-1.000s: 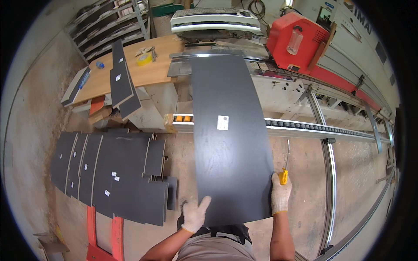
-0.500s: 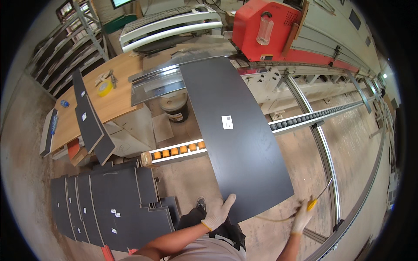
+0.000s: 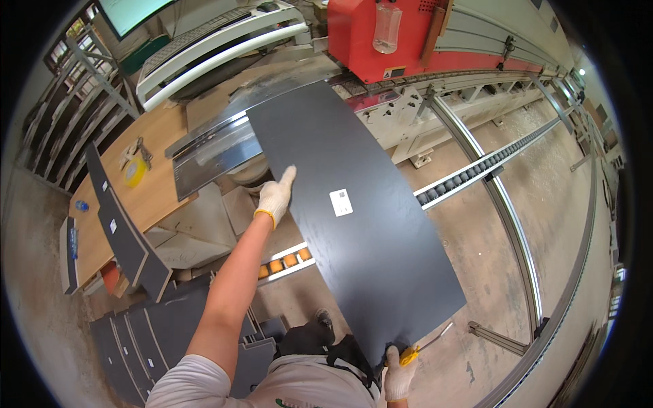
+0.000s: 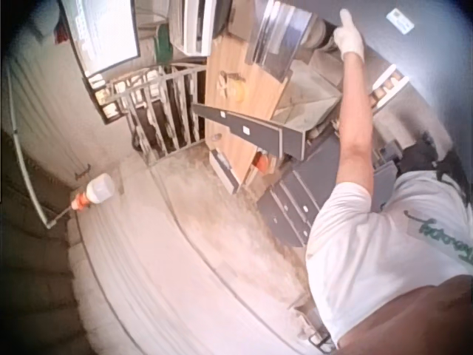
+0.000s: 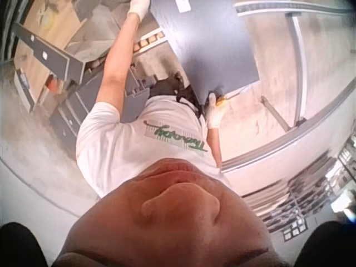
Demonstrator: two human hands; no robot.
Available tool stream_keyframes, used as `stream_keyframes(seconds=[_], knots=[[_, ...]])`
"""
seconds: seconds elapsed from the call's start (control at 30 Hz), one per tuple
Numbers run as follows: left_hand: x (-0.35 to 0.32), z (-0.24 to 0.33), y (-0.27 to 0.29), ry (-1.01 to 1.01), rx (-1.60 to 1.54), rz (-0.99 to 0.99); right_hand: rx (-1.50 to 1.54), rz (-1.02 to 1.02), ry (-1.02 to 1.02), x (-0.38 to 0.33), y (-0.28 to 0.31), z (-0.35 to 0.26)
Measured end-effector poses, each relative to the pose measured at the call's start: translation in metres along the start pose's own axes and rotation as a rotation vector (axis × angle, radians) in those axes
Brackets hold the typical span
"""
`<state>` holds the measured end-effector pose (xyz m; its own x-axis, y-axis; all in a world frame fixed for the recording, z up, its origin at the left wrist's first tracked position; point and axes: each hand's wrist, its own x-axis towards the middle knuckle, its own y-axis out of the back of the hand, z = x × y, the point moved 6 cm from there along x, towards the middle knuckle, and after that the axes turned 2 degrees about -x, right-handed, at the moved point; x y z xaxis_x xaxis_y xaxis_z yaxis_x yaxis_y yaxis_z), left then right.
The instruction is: The person repeatedly picks up dark rectangular panels from a stack on a pallet jack, carries them to a machine with a roller conveyor, places them on the conveyor, and returns to the stack. The cycle continues with multiple panels throughout the clip.
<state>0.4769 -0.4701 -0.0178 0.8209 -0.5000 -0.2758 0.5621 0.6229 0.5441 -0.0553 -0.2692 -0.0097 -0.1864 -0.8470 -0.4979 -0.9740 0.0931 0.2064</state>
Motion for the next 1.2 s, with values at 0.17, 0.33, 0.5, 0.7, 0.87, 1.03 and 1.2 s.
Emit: stream_keyframes(seconds=[0.17, 0.33, 0.5, 0.7, 0.87, 1.03, 1.2], knots=[[0.017, -0.014, -0.048, 0.06, -0.452, 0.052, -0.069, 0.107, -0.083, 0.015, 0.001, 0.003], [0.012, 0.019, -0.068, -0.037, -0.405, 0.05, -0.011, 0.143, 0.076, 0.047, 0.013, -0.013], [0.01, 0.053, -0.119, 0.019, -0.383, -0.022, -0.035, 0.207, 0.147, 0.094, 0.037, -0.032], [0.004, 0.109, -0.192, -0.008, -0.395, 0.037, -0.079, 0.268, 0.152, 0.177, 0.09, -0.047], [0.005, 0.148, -0.247, -0.042, -0.356, 0.006, -0.015, 0.259, 0.12, 0.228, 0.115, -0.07], [0.003, 0.186, -0.302, -0.057, -0.413, 0.014, 0.042, 0.273, 0.163, 0.277, 0.136, -0.108], [0.01, 0.22, -0.357, -0.113, -0.359, 0.049, 0.111, 0.268, 0.168, 0.335, 0.167, -0.127]])
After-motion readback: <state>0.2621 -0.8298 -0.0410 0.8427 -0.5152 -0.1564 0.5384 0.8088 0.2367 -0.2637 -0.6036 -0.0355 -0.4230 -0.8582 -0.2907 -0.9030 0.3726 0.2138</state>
